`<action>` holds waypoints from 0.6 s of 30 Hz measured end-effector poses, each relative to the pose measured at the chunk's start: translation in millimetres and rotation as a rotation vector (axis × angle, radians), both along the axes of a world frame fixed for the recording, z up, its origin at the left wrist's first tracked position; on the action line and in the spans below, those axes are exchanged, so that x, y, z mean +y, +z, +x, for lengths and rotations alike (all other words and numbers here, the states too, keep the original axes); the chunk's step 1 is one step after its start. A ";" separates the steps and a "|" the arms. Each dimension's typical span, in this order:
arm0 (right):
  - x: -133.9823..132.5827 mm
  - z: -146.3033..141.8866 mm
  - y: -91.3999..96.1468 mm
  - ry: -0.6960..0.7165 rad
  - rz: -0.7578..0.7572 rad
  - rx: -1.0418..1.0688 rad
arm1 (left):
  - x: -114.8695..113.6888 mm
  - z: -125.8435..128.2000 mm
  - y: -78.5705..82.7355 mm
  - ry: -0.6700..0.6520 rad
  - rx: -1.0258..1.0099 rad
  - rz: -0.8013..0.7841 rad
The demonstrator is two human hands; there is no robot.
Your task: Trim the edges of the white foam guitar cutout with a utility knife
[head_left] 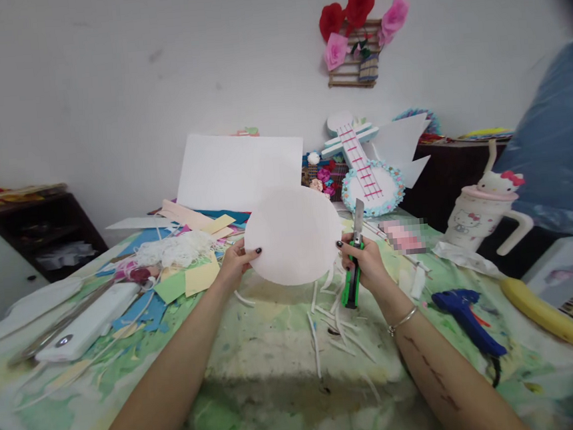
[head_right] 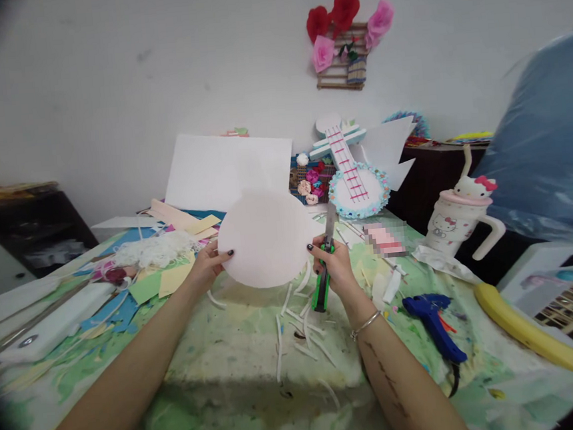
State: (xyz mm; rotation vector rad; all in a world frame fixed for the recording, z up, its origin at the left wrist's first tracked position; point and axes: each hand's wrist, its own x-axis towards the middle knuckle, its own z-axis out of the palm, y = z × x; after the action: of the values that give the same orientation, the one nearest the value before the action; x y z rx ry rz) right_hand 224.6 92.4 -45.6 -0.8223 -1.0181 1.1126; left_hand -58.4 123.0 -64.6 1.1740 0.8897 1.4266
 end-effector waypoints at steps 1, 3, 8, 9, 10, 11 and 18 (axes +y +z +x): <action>-3.1 -1.8 2.9 -0.006 0.018 -0.009 | 0.9 -0.3 4.4 0.036 0.040 0.040; -11.4 -6.8 10.1 -0.023 0.057 -0.032 | 2.5 0.1 18.4 0.134 0.150 0.163; -50.2 -22.8 32.7 -0.025 0.140 -0.115 | -1.7 11.1 68.1 0.554 0.623 0.396; -60.8 -25.6 37.1 -0.023 0.147 -0.129 | -4.2 15.0 75.6 0.593 0.665 0.399; -71.9 -27.9 41.2 -0.025 0.154 -0.137 | -7.1 19.1 81.0 0.629 0.689 0.398; -83.1 -29.8 44.8 -0.035 0.162 -0.144 | -10.3 23.3 84.1 0.655 0.696 0.391; -142.2 -27.6 44.9 0.013 0.249 -0.381 | -31.3 43.8 58.9 0.543 0.555 0.215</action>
State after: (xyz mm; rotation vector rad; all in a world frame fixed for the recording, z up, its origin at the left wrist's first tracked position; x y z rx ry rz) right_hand 197.0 -49.9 -0.7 -0.8421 -1.4485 0.8327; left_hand -14.6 91.7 -5.7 1.6126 1.5590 1.6804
